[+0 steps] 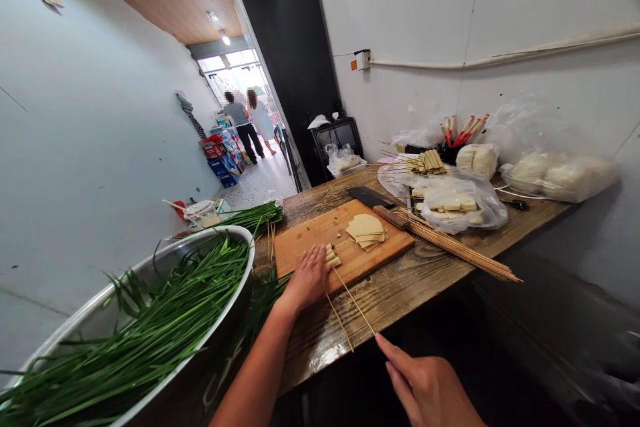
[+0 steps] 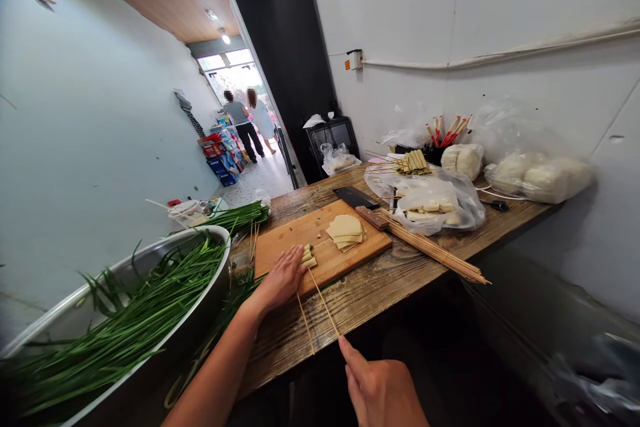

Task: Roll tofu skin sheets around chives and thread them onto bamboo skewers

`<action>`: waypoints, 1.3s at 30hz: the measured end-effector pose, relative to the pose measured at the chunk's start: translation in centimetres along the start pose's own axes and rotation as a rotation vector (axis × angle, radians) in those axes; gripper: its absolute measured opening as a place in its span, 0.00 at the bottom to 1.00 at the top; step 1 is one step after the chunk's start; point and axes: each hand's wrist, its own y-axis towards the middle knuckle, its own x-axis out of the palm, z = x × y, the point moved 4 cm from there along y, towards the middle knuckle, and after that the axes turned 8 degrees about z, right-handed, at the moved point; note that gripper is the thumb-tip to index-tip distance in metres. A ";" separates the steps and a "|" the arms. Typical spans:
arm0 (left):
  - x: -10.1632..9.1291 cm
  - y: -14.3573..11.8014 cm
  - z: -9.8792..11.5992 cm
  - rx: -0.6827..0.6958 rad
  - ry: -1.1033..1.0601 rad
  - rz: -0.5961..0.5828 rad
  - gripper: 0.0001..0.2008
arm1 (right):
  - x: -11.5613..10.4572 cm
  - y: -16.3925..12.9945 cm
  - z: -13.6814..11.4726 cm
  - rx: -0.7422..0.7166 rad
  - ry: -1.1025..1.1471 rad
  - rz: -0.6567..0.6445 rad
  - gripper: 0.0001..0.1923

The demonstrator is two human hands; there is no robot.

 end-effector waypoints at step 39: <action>-0.2 0.0 0.1 0.021 0.035 0.024 0.24 | 0.0 0.4 -0.6 -0.046 -0.048 0.052 0.21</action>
